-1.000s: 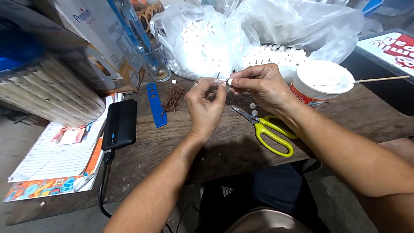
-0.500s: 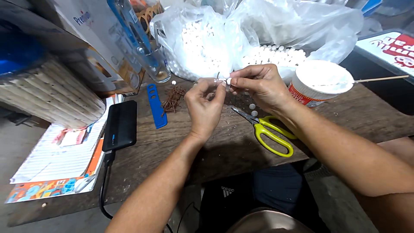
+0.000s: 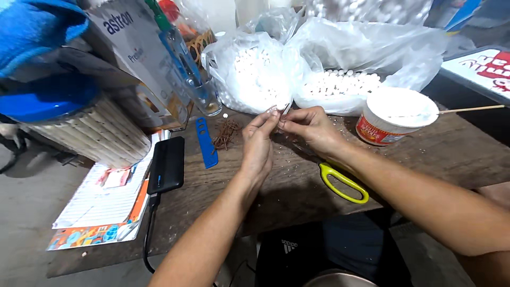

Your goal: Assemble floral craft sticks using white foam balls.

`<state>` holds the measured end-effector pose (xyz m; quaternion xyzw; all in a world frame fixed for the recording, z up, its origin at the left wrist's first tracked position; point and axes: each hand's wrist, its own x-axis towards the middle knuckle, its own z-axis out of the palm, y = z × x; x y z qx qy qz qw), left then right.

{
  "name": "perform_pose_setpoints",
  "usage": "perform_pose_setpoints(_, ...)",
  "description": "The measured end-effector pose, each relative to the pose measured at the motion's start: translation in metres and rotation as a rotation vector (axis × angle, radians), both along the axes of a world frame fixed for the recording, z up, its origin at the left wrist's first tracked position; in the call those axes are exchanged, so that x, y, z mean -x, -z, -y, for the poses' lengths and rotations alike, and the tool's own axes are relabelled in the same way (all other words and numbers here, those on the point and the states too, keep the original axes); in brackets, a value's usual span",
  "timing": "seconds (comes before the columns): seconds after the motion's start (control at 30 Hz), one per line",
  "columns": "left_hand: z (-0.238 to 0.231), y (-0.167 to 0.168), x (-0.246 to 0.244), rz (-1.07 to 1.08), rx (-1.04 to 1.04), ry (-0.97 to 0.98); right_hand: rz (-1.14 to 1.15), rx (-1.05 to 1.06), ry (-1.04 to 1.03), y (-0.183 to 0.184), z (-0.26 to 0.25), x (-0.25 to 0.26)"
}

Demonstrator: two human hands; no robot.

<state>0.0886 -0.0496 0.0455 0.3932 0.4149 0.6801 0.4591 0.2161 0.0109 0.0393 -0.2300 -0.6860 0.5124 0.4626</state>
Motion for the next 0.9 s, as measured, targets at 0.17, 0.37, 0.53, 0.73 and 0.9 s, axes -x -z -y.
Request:
perform_pose_setpoints(0.17,0.001,0.001,-0.001,0.002,0.012,-0.036,0.042,-0.216,0.107,0.002,0.001,-0.001)
perform_pose_setpoints(0.37,0.001,0.006,-0.007,-0.082,-0.116,-0.141,0.115,-0.382,0.23,0.005,-0.003,-0.002)
perform_pose_setpoints(0.53,-0.001,0.013,-0.003,-0.261,-0.259,-0.189,0.225,-0.506,0.327,0.005,-0.003,-0.003)
perform_pose_setpoints(0.73,-0.004,0.013,0.001,-0.274,-0.222,-0.161,0.249,-0.616,0.322,0.007,-0.005,-0.005)
perform_pose_setpoints(0.9,-0.003,0.013,0.002,-0.343,-0.208,-0.129,0.295,-0.673,0.337,0.007,-0.003,-0.005)
